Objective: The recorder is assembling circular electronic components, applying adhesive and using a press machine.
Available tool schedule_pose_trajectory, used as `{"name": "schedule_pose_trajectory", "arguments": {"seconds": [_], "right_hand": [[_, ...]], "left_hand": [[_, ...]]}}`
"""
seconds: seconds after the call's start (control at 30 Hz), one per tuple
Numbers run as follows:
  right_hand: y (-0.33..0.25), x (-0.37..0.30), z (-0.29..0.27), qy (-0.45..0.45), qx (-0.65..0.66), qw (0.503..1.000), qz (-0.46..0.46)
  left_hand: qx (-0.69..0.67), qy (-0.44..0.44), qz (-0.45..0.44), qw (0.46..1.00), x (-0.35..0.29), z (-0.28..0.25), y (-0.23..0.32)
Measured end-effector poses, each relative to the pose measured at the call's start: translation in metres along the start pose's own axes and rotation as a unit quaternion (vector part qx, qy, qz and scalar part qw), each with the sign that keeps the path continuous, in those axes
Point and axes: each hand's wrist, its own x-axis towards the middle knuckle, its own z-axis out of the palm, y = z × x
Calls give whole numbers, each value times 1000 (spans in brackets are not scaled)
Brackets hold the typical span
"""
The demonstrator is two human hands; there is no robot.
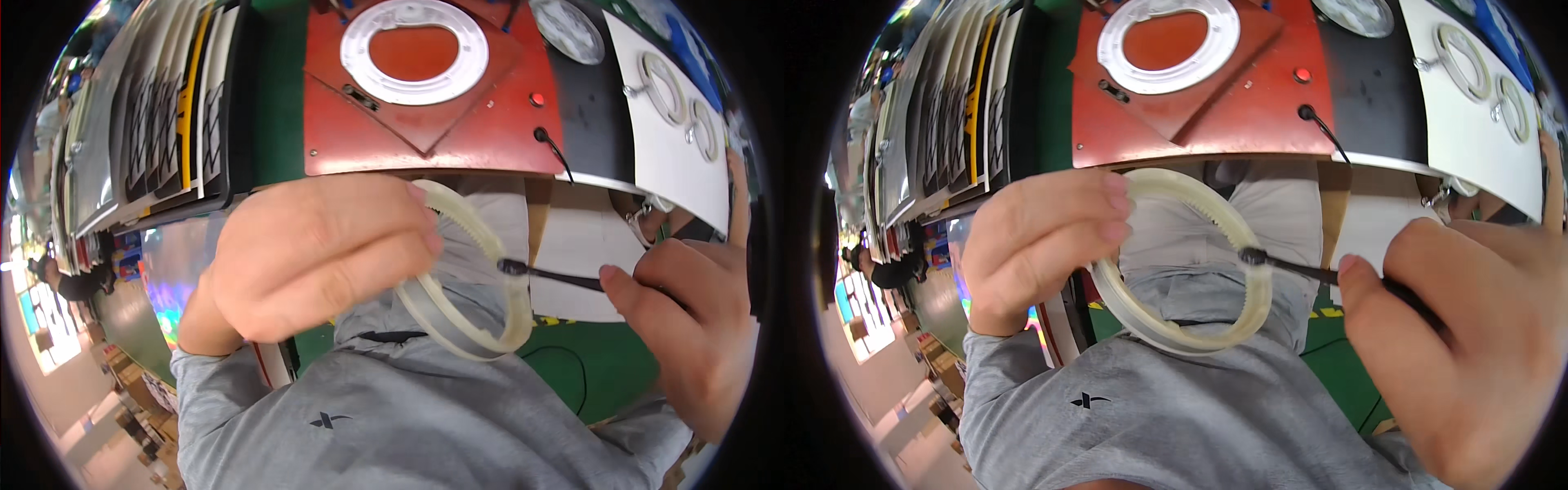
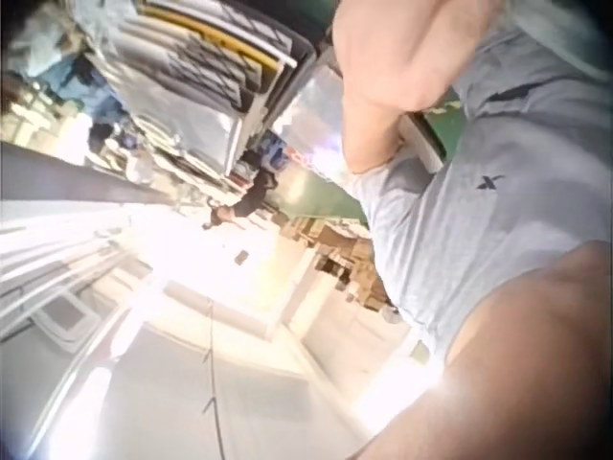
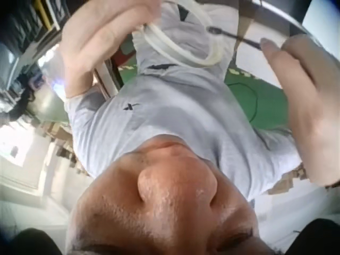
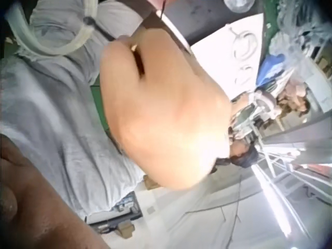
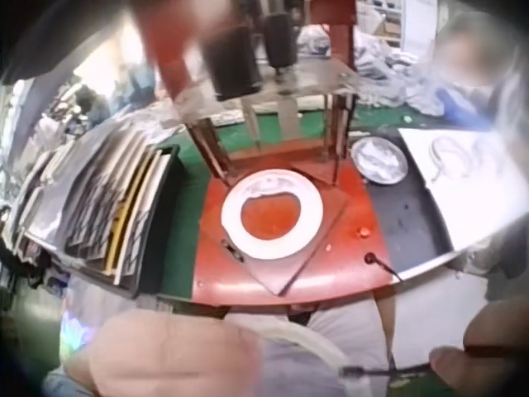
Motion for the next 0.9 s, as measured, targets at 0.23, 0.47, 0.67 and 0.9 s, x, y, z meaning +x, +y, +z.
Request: {"name": "schedule_pose_trajectory", "arguments": {"seconds": [0.23, 0.47, 0.67, 0.9], "right_hand": [[77, 7, 16, -101, 311, 938, -117], [134, -20, 108, 254, 596, 730, 217], [128, 32, 194, 421, 323, 785, 320], [141, 54, 211, 448, 136, 829, 305]], "left_hand": [[63, -35, 108, 992, 1, 3, 17], [37, 2, -74, 997, -31, -22, 3], [-21, 97, -236, 967, -50, -5, -1], [-133, 182, -317, 921, -62, 12, -2]]}}
